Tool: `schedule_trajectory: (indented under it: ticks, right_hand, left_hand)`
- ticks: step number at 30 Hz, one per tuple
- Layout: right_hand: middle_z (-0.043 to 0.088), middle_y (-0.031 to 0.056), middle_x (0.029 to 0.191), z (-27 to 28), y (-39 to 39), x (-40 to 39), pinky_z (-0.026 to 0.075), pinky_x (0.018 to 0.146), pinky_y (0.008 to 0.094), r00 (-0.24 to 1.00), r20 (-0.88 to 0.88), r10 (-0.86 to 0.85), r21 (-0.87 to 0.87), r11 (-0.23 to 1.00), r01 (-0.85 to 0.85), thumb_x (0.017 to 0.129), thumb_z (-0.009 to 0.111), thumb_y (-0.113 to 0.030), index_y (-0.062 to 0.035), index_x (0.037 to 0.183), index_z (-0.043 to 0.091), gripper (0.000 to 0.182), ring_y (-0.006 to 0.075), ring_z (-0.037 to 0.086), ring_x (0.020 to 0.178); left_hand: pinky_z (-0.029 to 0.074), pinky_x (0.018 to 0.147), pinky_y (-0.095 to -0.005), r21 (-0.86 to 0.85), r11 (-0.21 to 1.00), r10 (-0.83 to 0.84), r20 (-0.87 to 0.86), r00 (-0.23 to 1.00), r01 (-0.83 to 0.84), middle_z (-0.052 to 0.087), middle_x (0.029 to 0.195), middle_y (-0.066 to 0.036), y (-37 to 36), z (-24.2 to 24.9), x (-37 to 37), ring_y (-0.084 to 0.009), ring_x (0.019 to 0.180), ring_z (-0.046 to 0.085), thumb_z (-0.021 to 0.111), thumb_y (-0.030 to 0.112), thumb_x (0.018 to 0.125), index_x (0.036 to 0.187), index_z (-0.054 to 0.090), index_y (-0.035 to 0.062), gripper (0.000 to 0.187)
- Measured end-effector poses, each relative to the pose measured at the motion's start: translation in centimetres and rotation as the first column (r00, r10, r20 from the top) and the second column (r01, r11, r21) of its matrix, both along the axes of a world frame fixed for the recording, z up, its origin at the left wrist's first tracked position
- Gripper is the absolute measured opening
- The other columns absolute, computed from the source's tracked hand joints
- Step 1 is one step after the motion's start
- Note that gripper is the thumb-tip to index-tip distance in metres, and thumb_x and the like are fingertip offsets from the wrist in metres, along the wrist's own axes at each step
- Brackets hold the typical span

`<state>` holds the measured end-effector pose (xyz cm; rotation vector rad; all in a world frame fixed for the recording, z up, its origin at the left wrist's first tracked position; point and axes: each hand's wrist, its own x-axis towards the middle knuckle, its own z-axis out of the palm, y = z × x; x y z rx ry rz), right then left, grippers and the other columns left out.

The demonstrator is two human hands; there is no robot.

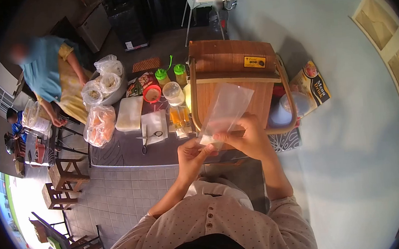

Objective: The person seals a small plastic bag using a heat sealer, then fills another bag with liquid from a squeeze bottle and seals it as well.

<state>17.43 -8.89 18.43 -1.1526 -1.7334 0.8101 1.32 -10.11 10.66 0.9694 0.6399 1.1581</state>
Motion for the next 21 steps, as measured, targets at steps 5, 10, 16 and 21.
schedule_trajectory:
  ticks: [5,10,16,21]
  right_hand:
    - [0.065,0.008,0.084,-0.3,0.1,-0.1,0.045,0.073,0.0268,1.0,-0.02,0.002,-0.053,0.999,-0.003,0.071,0.067,-0.012,-0.0017,0.09,0.063,0.021,0.0158,0.061,0.079]
    - [0.064,0.0062,0.089,0.0,0.0,-0.1,0.045,0.075,0.0258,0.999,0.017,0.046,-0.025,0.999,-0.045,0.069,0.07,-0.01,-0.0012,0.095,0.061,0.029,0.0117,0.058,0.083]
    - [0.063,0.0046,0.091,-0.3,-0.3,0.0,0.045,0.073,0.0238,0.994,0.103,-0.043,0.084,0.996,0.034,0.068,0.069,-0.005,-0.0012,0.1,0.057,0.034,0.0092,0.06,0.077]
    - [0.062,0.0057,0.089,-0.5,-0.6,0.1,0.043,0.075,0.0245,0.997,0.025,-0.075,0.004,0.997,0.074,0.068,0.069,-0.01,-0.0035,0.101,0.056,0.036,0.0126,0.059,0.079]
  left_hand:
    - [0.051,0.064,-0.0239,0.022,0.999,0.024,0.008,1.0,-0.024,0.063,0.08,-0.009,0.1,-0.5,0.4,-0.0123,0.071,0.06,0.061,0.007,0.08,0.089,0.059,-0.0048,0.015]
    - [0.051,0.066,-0.0257,0.05,0.998,0.041,0.0,0.999,-0.041,0.063,0.078,-0.009,0.0,-1.4,0.6,-0.014,0.069,0.061,0.06,0.006,0.08,0.089,0.06,-0.0036,0.014]
    - [0.051,0.067,-0.0247,0.079,0.997,0.023,0.039,0.999,-0.026,0.062,0.087,-0.011,-0.1,-0.9,0.6,-0.0129,0.078,0.06,0.062,0.006,0.079,0.102,0.055,-0.0061,0.027]
    - [0.053,0.071,-0.0285,-0.046,0.999,-0.011,0.176,0.984,0.02,0.062,0.089,-0.011,-0.1,-0.8,0.5,-0.015,0.082,0.06,0.06,0.006,0.08,0.105,0.054,-0.0054,0.028]
